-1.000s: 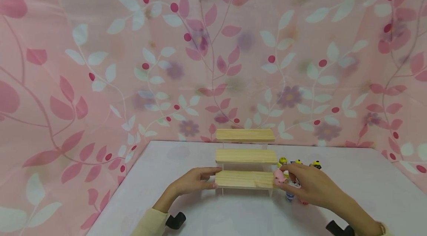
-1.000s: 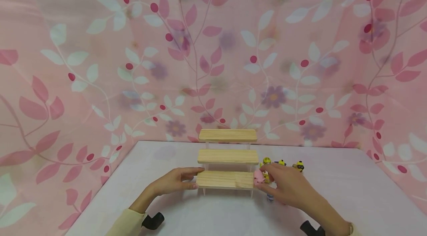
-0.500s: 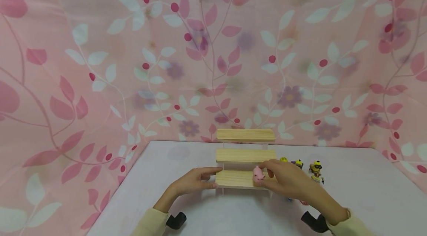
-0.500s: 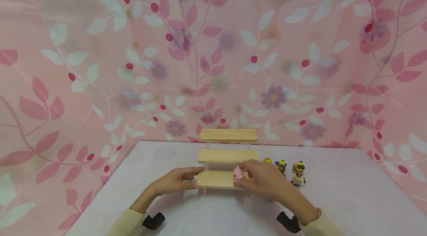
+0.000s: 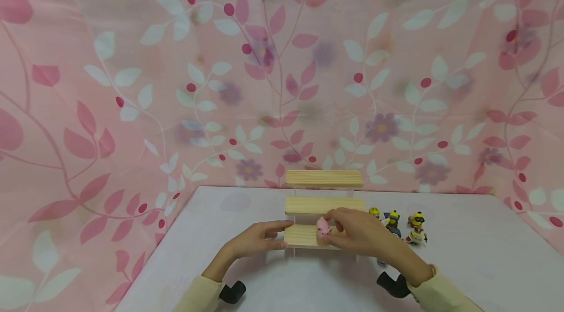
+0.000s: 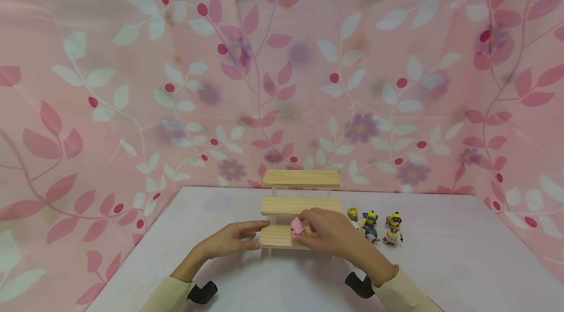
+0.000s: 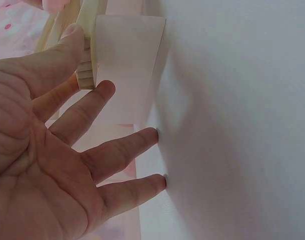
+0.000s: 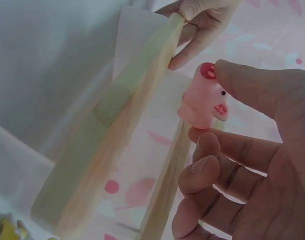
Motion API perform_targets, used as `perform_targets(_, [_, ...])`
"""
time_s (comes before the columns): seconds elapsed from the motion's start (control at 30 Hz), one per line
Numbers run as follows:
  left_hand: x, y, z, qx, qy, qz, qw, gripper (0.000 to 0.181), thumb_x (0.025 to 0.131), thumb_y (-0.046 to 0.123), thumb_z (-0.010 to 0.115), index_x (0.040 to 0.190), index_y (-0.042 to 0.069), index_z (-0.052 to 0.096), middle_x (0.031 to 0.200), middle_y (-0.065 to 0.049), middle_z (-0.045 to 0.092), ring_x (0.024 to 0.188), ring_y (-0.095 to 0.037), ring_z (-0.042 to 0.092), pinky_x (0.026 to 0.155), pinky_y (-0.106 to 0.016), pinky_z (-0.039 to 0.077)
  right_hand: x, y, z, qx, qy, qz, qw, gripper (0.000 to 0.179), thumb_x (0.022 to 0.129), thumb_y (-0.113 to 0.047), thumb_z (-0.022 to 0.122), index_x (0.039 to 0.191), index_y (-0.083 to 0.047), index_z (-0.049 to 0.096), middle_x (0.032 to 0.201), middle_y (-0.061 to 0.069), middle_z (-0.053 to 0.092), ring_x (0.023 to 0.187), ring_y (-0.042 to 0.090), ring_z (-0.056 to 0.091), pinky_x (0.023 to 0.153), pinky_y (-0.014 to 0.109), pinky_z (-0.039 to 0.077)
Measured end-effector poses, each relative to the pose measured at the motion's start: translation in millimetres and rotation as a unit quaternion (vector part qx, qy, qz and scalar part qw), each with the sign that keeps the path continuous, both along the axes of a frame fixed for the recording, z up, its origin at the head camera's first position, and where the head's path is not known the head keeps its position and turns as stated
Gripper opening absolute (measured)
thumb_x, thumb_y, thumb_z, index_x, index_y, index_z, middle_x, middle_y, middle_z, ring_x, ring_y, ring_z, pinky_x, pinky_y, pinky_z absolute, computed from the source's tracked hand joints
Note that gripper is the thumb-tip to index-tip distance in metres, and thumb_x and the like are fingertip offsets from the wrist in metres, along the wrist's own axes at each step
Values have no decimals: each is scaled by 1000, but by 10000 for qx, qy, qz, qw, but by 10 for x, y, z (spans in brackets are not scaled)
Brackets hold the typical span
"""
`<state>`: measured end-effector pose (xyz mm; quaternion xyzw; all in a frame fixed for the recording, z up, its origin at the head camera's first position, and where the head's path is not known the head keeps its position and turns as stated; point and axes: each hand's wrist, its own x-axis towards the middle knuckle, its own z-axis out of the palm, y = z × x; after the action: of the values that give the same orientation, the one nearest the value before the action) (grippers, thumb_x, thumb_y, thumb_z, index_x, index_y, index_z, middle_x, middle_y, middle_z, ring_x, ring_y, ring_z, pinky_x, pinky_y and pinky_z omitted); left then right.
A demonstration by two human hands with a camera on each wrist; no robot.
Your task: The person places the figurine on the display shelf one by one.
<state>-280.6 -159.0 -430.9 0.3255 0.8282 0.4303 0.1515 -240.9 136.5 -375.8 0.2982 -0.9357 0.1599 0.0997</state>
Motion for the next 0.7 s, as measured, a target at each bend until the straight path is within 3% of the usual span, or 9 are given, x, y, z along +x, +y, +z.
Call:
perform_targets(0.27, [-8,-2,-9,24,50,-66,10000,56,90,31,63,140,17,44,140,0,43,124,-30,44,101,-46,36,-67,-143,-8,4,-8,166,9999,41,79,-54,67,109,-26,64,67,-12,48,55,3,40,45,20,31])
perform_targets(0.47, [-3,-3,2,24,65,-59,10000,54,90,30,63,140,18,44,140,-2,43,123,-35,44,100,-48,36,-113,-246,-26,-88,143,329,9993,40,78,-51,69,106,-23,65,66,-9,49,54,3,39,45,20,29])
perform_targets(0.7, [-1,3,10,57,110,-152,9998,53,90,28,62,139,19,44,140,-3,43,124,-31,44,101,-47,36,-148,-355,-66,10,-138,399,9991,41,80,-50,68,108,-20,65,69,-7,52,59,5,43,51,23,35])
